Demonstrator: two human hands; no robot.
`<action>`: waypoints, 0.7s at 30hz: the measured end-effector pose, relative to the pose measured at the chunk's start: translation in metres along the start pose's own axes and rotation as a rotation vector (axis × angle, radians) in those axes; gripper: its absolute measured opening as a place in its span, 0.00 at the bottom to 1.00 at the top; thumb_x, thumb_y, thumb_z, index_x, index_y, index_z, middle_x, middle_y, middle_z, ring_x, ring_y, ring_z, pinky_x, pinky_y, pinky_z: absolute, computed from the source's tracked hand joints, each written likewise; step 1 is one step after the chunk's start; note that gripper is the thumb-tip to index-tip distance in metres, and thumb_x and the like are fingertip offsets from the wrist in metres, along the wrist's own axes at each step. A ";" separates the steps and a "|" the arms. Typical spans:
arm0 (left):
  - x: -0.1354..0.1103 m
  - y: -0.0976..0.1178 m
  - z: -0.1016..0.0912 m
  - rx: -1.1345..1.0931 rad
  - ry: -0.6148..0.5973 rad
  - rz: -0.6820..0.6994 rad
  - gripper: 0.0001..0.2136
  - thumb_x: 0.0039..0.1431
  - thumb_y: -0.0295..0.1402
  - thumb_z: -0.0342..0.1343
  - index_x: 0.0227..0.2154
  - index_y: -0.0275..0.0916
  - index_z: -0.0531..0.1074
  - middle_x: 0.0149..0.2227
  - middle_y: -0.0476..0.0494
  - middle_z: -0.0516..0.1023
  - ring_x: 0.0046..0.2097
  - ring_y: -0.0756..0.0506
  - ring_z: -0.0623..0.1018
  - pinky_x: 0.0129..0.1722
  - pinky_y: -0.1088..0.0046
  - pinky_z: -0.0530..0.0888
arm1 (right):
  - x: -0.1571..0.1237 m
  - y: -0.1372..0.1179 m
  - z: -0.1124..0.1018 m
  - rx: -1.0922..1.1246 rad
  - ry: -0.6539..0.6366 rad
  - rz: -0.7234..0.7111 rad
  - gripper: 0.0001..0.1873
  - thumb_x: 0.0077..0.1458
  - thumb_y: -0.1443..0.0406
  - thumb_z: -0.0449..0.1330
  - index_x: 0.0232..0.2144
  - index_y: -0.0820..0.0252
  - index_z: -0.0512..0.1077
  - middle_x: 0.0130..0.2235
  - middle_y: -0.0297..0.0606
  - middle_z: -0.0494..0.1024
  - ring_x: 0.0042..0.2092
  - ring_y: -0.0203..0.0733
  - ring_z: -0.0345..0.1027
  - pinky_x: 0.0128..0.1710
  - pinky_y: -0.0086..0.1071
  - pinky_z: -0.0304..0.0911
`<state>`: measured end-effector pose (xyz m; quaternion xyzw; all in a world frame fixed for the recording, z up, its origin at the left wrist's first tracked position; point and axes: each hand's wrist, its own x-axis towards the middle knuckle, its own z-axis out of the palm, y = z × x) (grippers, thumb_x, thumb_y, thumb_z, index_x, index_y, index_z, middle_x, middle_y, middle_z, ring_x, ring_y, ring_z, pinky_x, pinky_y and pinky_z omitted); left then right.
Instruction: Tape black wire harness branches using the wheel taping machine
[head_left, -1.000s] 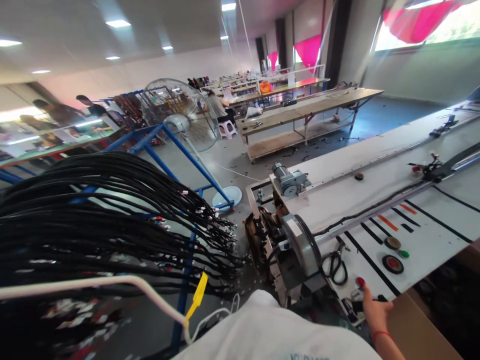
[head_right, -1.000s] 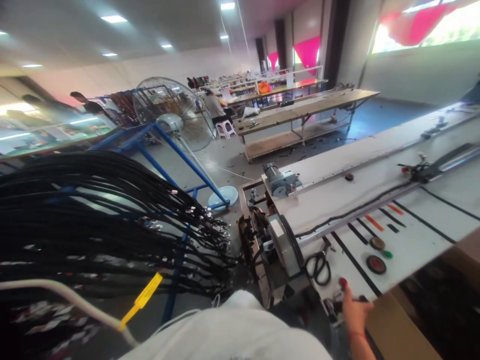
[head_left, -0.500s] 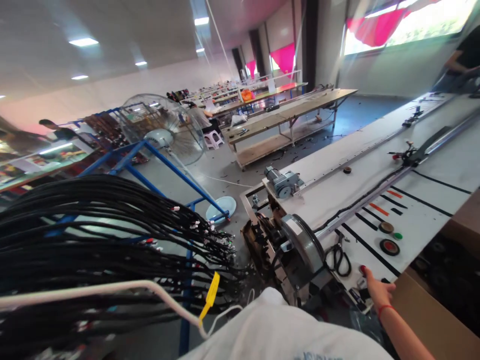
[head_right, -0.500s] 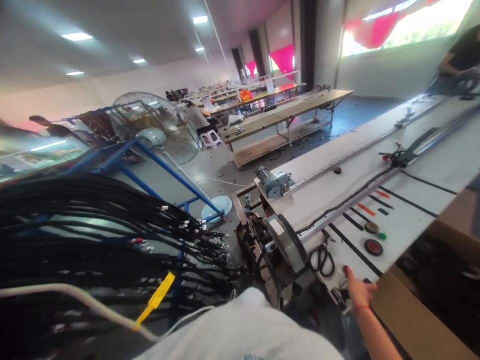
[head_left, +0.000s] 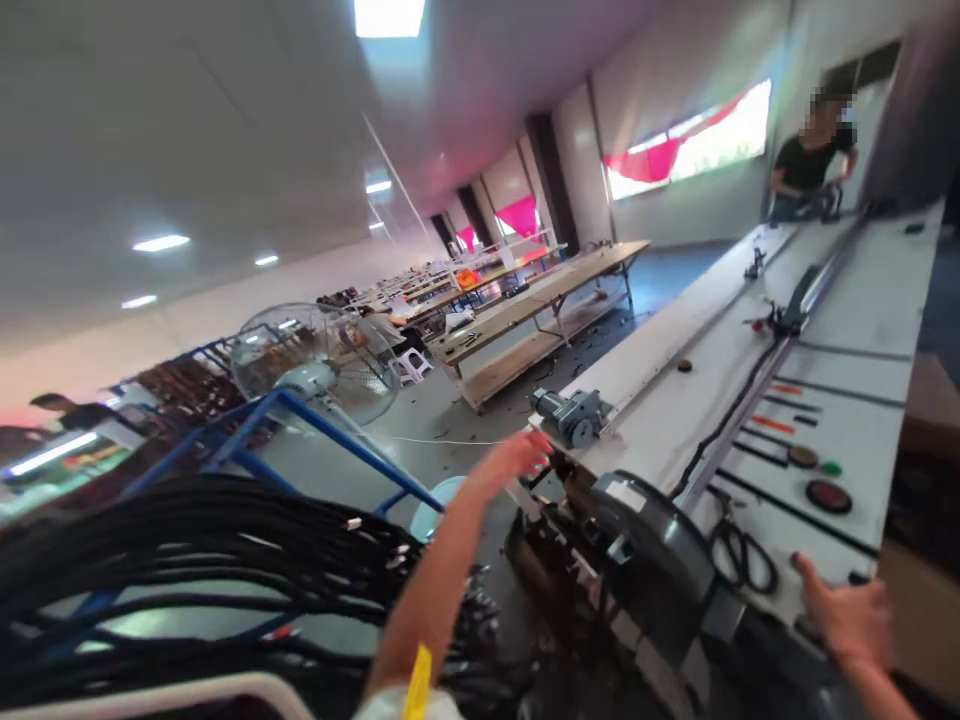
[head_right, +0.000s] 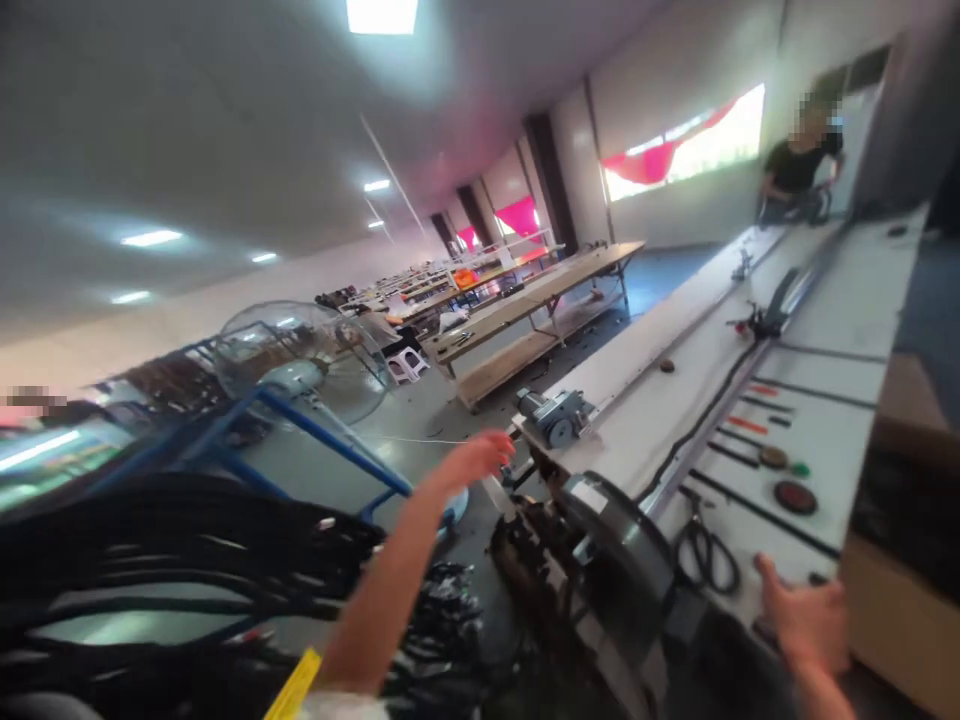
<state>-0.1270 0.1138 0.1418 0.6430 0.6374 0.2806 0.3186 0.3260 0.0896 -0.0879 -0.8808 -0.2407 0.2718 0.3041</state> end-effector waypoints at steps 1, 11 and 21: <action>-0.011 -0.019 0.023 -0.061 -0.132 -0.078 0.18 0.68 0.42 0.45 0.49 0.35 0.71 0.47 0.41 0.76 0.46 0.41 0.77 0.43 0.63 0.76 | -0.002 -0.001 0.001 -0.020 0.048 -0.016 0.54 0.41 0.40 0.62 0.64 0.57 0.52 0.56 0.70 0.63 0.58 0.72 0.59 0.49 0.62 0.61; -0.127 -0.094 0.208 -0.432 -0.221 -0.181 0.30 0.57 0.61 0.44 0.38 0.36 0.70 0.38 0.39 0.76 0.44 0.41 0.74 0.50 0.61 0.70 | -0.013 -0.019 -0.012 -0.164 0.126 -0.100 0.51 0.46 0.42 0.64 0.59 0.73 0.57 0.54 0.69 0.66 0.53 0.67 0.64 0.50 0.50 0.60; -0.141 -0.103 0.216 -0.392 -0.181 -0.219 0.17 0.65 0.40 0.44 0.34 0.32 0.71 0.27 0.49 0.70 0.34 0.47 0.70 0.38 0.70 0.67 | -0.012 -0.030 -0.017 -0.182 0.152 -0.113 0.49 0.50 0.41 0.60 0.59 0.76 0.57 0.56 0.66 0.65 0.56 0.64 0.62 0.53 0.49 0.58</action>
